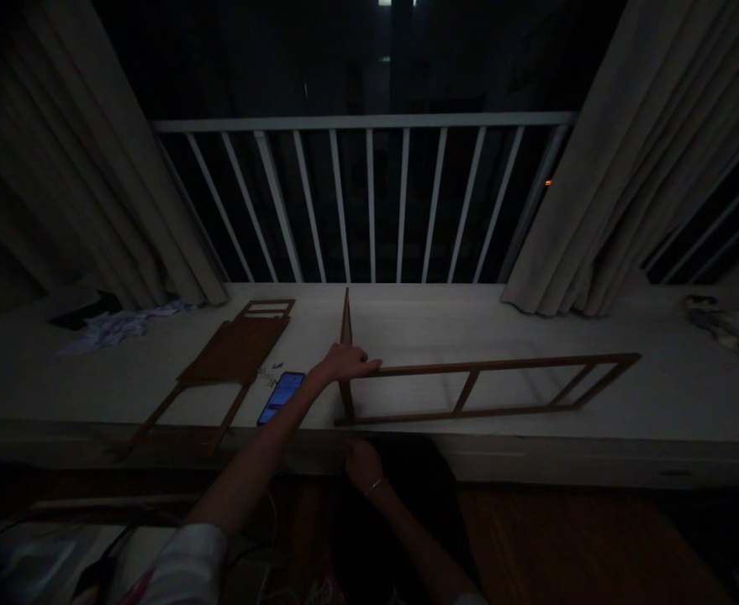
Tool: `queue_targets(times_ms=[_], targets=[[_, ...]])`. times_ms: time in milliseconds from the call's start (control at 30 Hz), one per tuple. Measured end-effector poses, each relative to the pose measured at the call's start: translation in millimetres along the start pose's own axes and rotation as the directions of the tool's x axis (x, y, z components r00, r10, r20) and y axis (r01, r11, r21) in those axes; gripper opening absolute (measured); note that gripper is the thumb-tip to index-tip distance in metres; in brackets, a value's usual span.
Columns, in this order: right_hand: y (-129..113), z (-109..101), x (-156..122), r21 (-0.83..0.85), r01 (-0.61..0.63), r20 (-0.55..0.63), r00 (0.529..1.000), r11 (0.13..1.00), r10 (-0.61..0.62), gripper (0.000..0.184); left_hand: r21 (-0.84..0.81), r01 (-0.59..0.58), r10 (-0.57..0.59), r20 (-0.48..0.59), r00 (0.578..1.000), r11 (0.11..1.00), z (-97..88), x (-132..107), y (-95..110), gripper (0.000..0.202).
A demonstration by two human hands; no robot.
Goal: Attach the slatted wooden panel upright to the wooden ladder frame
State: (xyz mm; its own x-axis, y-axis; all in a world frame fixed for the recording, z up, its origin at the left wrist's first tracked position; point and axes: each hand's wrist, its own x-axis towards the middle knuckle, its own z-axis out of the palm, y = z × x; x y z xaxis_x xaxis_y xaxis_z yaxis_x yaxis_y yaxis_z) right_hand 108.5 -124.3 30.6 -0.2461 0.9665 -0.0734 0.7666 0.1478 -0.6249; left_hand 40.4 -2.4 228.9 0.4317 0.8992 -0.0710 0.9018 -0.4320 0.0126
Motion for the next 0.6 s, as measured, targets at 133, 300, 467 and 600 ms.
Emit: queue_targets(times_ms=[133, 300, 467, 600], targets=[[-0.9, -2.1, 1.2, 0.004, -0.016, -0.017, 1.000, 1.000, 0.016, 0.032, -0.006, -0.004, 0.003, -0.008, 1.000, 1.000, 1.5, 1.2, -0.5, 0.068], [-1.4, -2.0, 1.2, -0.004, -0.005, -0.006, 1.000, 1.000, 0.005, 0.032, -0.008, 0.002, -0.002, -0.009, 1.000, 1.000, 1.0, 0.9, -0.2, 0.066], [0.7, 2.6, 3.2, 0.002, 0.013, -0.034, 0.999, 1.000, -0.013, 0.032, -0.008, 0.008, -0.008, -0.007, 1.000, 1.000, 0.3, -0.3, 0.0, 0.064], [1.6, 2.9, 4.5, -0.007, -0.012, -0.017, 1.000, 1.000, 0.012, 0.032, -0.004, 0.014, -0.014, 0.002, 1.000, 1.000, 0.6, 0.2, -0.4, 0.064]])
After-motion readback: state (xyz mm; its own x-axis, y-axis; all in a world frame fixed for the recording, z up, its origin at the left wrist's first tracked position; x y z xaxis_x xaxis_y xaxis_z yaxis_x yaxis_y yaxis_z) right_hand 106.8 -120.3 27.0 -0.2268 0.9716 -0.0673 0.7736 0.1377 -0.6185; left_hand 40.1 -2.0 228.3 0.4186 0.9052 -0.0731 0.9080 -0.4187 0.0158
